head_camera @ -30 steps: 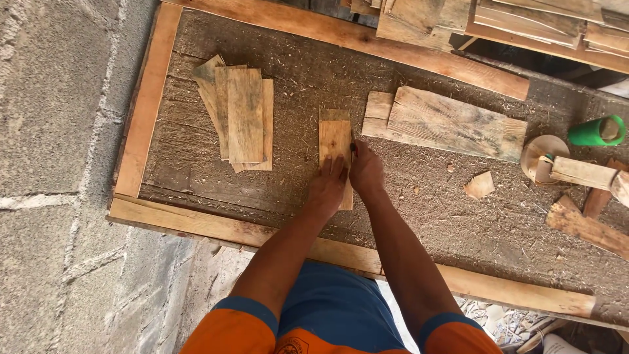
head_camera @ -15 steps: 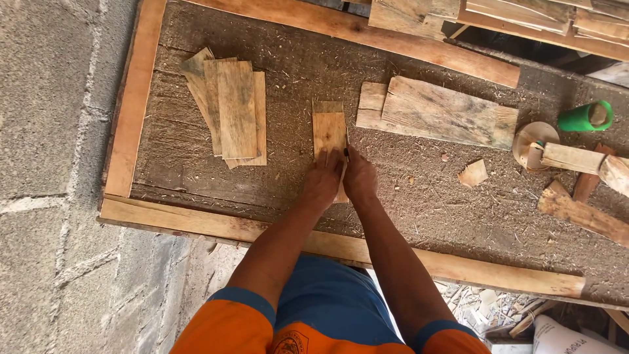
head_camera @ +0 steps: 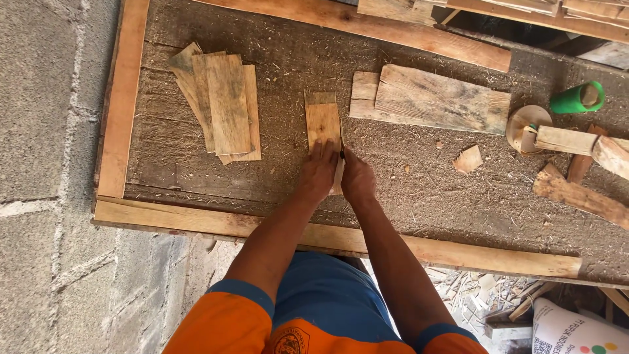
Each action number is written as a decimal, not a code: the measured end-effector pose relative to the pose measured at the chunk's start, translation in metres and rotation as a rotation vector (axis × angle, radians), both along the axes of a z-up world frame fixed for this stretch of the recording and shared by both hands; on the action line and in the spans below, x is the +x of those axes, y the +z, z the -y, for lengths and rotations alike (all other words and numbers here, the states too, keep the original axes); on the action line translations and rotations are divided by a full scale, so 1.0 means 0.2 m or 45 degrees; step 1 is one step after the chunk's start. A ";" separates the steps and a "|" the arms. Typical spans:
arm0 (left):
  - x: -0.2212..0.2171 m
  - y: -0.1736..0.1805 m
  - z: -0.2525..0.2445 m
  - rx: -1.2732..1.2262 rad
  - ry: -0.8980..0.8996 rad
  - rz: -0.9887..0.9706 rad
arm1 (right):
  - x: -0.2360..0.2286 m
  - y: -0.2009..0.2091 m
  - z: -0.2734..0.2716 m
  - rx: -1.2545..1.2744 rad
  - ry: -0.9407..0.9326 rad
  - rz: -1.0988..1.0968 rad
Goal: Strip layers of wood from a small plank using a utility knife.
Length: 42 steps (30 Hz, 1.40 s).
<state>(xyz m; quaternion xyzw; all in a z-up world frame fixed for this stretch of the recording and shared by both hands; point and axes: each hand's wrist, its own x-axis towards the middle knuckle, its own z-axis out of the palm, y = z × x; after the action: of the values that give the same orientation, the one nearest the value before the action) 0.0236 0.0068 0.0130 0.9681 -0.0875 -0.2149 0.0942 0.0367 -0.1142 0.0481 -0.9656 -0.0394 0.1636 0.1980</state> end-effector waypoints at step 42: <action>0.03 0.06 0.01 -0.119 0.001 0.053 | -0.38 0.09 0.09 0.029 -0.069 -0.091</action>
<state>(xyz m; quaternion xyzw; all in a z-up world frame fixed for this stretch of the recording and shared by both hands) 0.0302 0.0046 0.0254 0.9670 -0.0990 -0.1902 0.1375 -0.0391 -0.1324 0.0663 -0.9576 -0.0079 0.1922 0.2145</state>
